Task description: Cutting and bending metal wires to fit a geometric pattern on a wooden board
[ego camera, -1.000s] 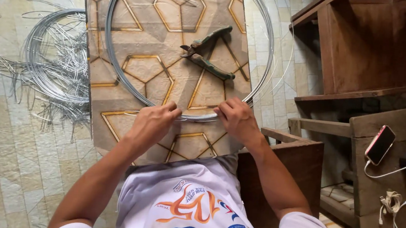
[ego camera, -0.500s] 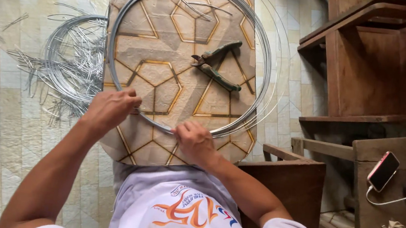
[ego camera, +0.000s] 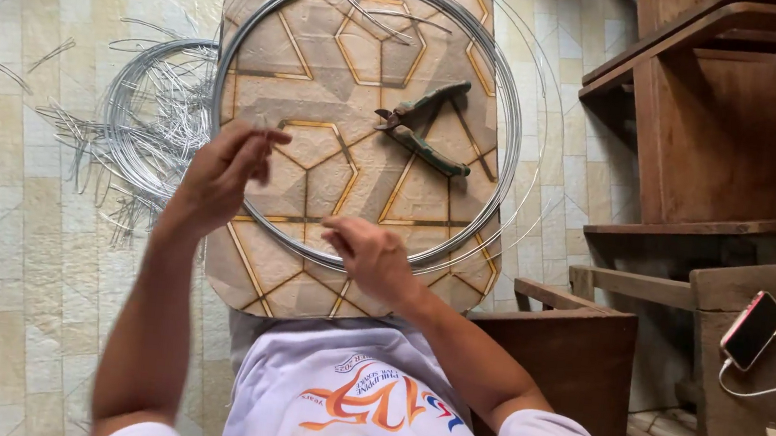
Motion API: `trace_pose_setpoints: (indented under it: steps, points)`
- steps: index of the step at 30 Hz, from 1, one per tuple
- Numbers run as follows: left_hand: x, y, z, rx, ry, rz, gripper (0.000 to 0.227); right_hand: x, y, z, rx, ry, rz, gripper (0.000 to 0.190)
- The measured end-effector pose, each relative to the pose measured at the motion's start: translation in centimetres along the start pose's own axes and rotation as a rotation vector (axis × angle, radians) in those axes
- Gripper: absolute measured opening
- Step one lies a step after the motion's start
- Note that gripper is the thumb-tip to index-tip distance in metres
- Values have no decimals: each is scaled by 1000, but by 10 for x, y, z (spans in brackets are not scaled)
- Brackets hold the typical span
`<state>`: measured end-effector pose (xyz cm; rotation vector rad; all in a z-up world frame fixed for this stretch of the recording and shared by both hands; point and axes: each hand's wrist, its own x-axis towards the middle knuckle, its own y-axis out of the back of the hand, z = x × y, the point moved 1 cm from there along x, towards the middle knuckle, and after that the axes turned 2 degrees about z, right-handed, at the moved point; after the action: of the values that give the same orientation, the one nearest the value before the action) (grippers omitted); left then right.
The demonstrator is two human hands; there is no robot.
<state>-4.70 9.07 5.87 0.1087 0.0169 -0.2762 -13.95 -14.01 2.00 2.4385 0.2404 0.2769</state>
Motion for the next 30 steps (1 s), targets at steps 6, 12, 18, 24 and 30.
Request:
trace_pose_setpoints:
  steps: [6, 12, 18, 24, 30]
  points:
    - [38, -49, -68, -1129, 140, 208, 24, 13, 10, 59, -330, 96, 98, 24]
    - [44, -97, -135, -1082, 186, 201, 17, 34, 23, 70, -343, 247, 421, 21]
    - [46, -98, -140, -1029, 163, 177, 25, 31, 11, 76, -276, 349, 485, 23]
    - [48, -98, -145, -1047, 176, 142, 27, 37, 13, 73, -369, 406, 539, 29]
    - [45, -97, -130, -1051, 170, 143, 29, 34, 11, 82, -291, 412, 478, 26]
